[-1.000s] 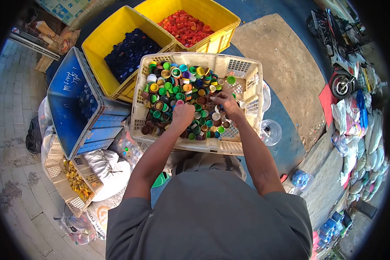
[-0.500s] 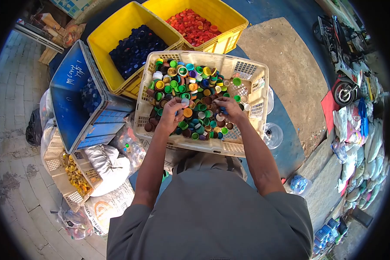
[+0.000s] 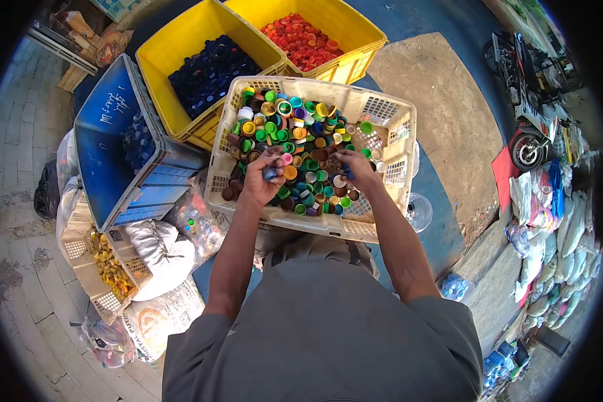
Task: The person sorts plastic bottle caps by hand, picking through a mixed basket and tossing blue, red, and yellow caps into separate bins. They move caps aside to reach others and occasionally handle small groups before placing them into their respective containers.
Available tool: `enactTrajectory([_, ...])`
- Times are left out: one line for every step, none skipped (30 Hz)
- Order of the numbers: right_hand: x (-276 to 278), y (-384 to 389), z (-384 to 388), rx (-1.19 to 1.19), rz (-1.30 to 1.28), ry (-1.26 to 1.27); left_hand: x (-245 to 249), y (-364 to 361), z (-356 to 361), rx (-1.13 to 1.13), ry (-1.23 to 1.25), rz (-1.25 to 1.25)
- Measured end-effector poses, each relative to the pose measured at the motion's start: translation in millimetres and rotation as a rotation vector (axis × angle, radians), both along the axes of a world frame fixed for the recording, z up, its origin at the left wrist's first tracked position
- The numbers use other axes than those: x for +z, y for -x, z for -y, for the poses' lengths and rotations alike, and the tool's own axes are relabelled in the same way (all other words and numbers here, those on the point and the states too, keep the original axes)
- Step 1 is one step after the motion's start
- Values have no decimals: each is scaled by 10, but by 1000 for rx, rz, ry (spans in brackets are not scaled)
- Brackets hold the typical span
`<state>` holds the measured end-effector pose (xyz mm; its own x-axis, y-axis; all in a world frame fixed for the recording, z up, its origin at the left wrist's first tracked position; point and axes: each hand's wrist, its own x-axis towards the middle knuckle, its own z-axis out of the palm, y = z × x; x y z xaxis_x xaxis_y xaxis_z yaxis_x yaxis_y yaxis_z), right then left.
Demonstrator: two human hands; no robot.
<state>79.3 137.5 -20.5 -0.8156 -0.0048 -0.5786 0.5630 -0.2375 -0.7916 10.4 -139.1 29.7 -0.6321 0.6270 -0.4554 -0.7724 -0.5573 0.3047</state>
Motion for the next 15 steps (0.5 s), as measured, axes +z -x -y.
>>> enactTrajectory([-11,3,39,156,-98,-350,76,-2,-36,-8,104,15])
enactTrajectory([-23,1,74,311,-196,-699,116,-7,-68,-39,154,1])
enactTrajectory([-22,15,96,448,-196,-832,148,-13,-98,-71,204,-14])
enactTrajectory([78,13,176,487,-164,-934,163,-13,-128,-104,254,-31])
enactTrajectory([185,-11,267,526,-131,-1035,133,-14,-149,-146,314,-87])
enactTrajectory([291,-33,342,566,-99,-1137,99,-13,-171,-187,374,-145])
enactTrajectory([333,-63,374,555,-184,-1148,66,-14,-191,-229,434,-201])
enactTrajectory([257,-53,389,577,-222,-1179,29,-14,-217,-287,544,-288])
enactTrajectory([119,-45,401,599,-257,-1210,17,-21,-259,-346,652,-374])
enactTrajectory([67,-40,416,622,-292,-1240,21,-33,-305,-406,758,-460])
enactTrajectory([23,-33,414,640,-303,-1249,28,-36,-347,-445,821,-599])
enactTrajectory([13,-23,429,658,-314,-1255,-42,-44,-385,-463,914,-759])
enactTrajectory([16,-10,437,676,-327,-1262,-152,-53,-424,-477,1006,-921])
enactTrajectory([24,5,428,694,-307,-1247,-261,-52,-456,-489,1097,-1084])
enactTrajectory([44,15,415,713,-286,-1232,-294,-44,-488,-583,1139,-1094])
